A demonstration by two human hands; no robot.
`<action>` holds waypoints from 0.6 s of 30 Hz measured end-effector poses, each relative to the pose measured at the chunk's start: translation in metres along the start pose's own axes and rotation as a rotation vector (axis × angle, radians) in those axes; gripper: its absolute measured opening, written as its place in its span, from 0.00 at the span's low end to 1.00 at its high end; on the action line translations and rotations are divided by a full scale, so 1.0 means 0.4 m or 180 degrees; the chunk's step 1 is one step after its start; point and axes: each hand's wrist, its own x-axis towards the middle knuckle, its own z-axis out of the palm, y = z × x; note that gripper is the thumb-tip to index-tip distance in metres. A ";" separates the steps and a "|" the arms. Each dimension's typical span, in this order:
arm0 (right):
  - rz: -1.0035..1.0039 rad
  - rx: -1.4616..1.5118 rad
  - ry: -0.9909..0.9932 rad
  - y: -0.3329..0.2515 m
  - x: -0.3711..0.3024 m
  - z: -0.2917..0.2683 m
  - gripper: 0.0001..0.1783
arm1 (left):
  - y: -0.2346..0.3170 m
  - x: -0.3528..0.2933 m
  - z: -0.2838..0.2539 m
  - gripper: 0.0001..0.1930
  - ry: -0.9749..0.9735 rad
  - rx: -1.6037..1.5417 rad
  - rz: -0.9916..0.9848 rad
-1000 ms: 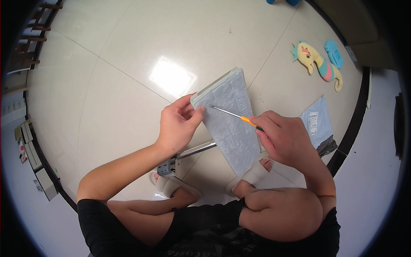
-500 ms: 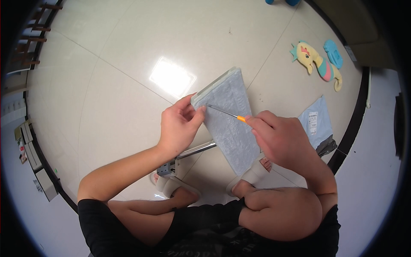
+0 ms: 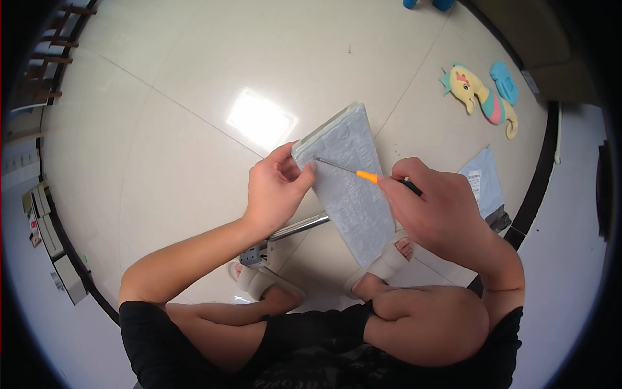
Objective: The person unscrews a mop head using a screwdriver, fits a cleaning pad onto the mop base, and tightens screws back into the head with the screwdriver.
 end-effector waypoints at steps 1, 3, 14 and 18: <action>-0.0059 0.0000 0.0180 0.001 -0.001 0.007 0.08 | -0.002 0.000 0.001 0.18 0.0017 -0.0004 0.0011; -0.0121 0.0001 0.0361 0.007 -0.003 0.026 0.10 | -0.004 -0.001 -0.001 0.18 0.0039 0.0037 0.0009; 0.0400 0.0854 -0.0029 0.025 0.018 0.010 0.08 | -0.016 -0.003 0.002 0.17 0.0192 0.0058 0.0122; 0.1671 0.1158 -0.0734 -0.008 0.038 -0.044 0.14 | -0.016 -0.005 -0.006 0.18 0.0151 0.0252 0.0108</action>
